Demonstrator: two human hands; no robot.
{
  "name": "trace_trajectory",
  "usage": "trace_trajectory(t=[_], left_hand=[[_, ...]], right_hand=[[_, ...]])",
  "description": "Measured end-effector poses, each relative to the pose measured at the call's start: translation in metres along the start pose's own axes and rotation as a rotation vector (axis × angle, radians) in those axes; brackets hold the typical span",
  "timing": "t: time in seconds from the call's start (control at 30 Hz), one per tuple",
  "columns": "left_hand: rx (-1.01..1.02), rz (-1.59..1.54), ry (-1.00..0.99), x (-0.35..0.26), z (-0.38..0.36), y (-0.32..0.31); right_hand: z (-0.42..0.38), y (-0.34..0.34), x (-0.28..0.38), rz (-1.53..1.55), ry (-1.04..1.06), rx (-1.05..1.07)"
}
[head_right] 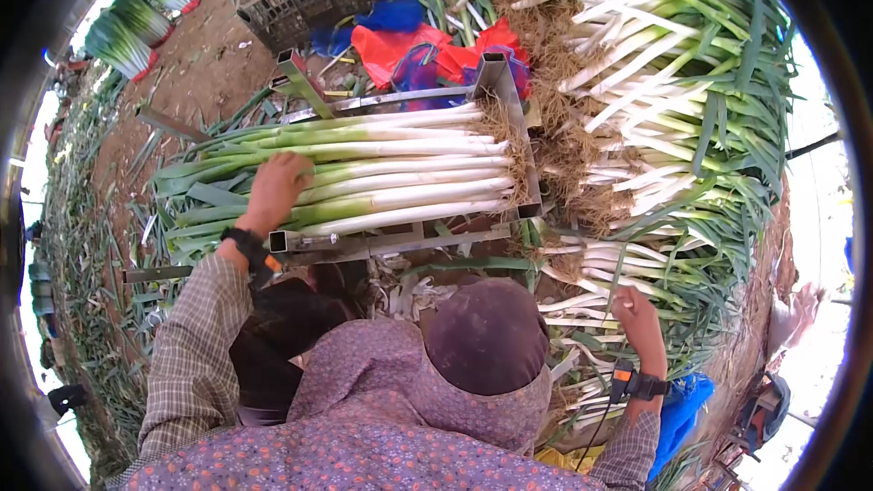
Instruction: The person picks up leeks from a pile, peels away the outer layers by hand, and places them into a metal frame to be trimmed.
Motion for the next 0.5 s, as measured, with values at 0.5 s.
trace_trajectory(t=[0.5], left_hand=[[0.159, -0.020, -0.064, 0.071, 0.027, 0.005]], right_hand=[[-0.071, -0.035, -0.170, 0.040, -0.318, -0.034]])
Point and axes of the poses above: each hand's wrist, its own z-axis towards the middle knuckle, its own y-axis out of the back of the hand, x = y × z, the point moved 8 cm from there along z, towards the middle knuckle, and after that the axes turned 5 degrees about z, right-handed, at the moved point
